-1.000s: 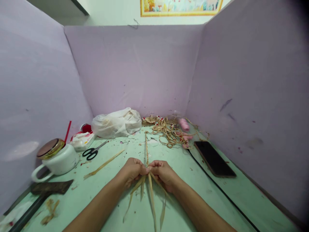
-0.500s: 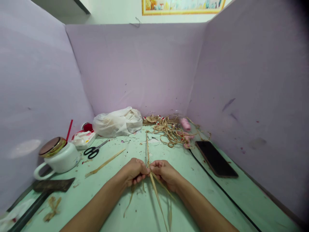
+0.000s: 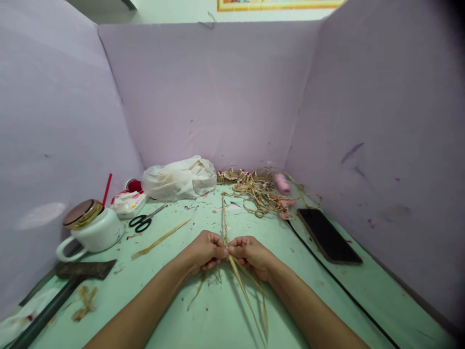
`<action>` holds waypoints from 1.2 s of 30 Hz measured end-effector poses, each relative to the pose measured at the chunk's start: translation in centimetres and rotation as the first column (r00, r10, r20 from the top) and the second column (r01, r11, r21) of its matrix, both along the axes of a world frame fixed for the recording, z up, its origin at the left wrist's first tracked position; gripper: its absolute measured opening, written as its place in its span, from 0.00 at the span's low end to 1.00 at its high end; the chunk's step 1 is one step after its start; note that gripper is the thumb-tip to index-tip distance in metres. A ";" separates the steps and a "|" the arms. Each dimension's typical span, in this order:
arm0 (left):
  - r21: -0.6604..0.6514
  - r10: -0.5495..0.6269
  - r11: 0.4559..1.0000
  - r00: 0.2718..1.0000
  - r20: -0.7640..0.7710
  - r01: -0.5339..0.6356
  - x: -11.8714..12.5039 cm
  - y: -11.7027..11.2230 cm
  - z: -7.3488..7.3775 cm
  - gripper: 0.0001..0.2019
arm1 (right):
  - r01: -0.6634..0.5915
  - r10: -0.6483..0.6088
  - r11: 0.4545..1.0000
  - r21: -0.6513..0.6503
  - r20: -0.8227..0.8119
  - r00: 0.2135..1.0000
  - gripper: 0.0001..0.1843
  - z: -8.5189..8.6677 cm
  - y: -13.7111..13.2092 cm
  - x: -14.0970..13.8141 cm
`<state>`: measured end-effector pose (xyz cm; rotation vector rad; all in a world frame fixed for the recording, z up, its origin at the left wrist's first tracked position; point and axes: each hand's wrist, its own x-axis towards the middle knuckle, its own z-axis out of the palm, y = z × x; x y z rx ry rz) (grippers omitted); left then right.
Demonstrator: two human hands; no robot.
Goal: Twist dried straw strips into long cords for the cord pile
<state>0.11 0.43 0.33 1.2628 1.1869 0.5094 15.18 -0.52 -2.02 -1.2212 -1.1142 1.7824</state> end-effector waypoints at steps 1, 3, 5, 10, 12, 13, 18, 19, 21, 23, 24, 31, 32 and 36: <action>0.004 -0.016 1.000 1.000 0.003 0.016 -0.1 0.0 0.1 0.06 | 0.003 -0.003 1.000 -0.002 0.004 1.000 0.08 0.1 0.0 0.0; 0.005 -0.039 0.999 0.999 0.018 0.039 -0.3 -0.1 0.1 0.05 | 0.004 -0.004 1.000 0.002 0.013 1.000 0.06 0.2 -0.1 0.0; -0.006 -0.035 0.999 0.999 0.032 0.035 -0.3 -0.1 0.1 0.05 | -0.009 0.008 1.000 0.028 0.036 0.999 0.05 0.4 -0.1 0.1; -0.052 0.052 0.997 0.999 -0.011 -0.052 0.4 -0.3 0.0 0.05 | -0.021 -0.001 0.991 0.135 0.160 0.987 0.02 0.3 0.0 -0.1; -0.053 0.076 0.996 0.997 -0.033 -0.078 0.8 -0.4 0.1 0.07 | -0.016 -0.034 0.980 0.200 0.243 0.970 0.02 0.0 0.1 -0.2; -0.046 0.091 0.995 0.995 -0.049 -0.093 1.0 -0.5 0.2 0.07 | -0.021 -0.054 0.969 0.244 0.294 0.954 0.02 -0.3 0.1 -0.2; 0.053 0.169 0.985 0.970 -0.177 -0.162 1.8 -1.0 0.5 0.06 | -0.079 -0.166 0.923 0.378 0.573 0.803 0.04 -0.6 0.0 0.3; 0.069 0.183 0.983 0.965 -0.186 -0.173 1.9 -1.1 0.5 0.06 | -0.085 -0.168 0.927 0.364 0.609 0.775 0.05 -0.4 -0.1 0.4; 0.074 0.208 0.977 0.963 -0.173 -0.198 2.1 -1.3 0.4 0.06 | -0.095 -0.151 0.939 0.329 0.646 0.749 0.06 0.1 -0.5 0.4; 0.052 0.238 0.971 0.963 -0.126 -0.233 2.3 -1.4 0.4 0.06 | -0.110 -0.136 0.941 0.320 0.656 0.742 0.06 0.7 -1.0 0.2; 0.037 0.258 0.966 0.962 -0.094 -0.255 2.3 -1.5 0.4 0.07 | -0.121 -0.141 0.935 0.333 0.662 0.736 0.06 0.9 -1.3 0.0; -0.048 0.243 0.969 0.970 0.006 -0.242 1.2 -1.3 -0.1 0.04 | -0.281 -0.210 0.817 0.504 0.714 0.668 0.08 0.9 -2.9 -1.4; -0.043 0.231 0.972 0.973 0.007 -0.230 0.9 -1.2 -0.3 0.03 | -0.298 -0.211 0.801 0.519 0.710 0.672 0.08 0.8 -3.0 -1.4; -0.029 0.195 0.980 0.981 0.000 -0.195 0.3 -1.0 -0.6 0.01 | -0.337 -0.129 0.788 0.515 0.673 0.728 0.08 0.8 -2.9 -1.2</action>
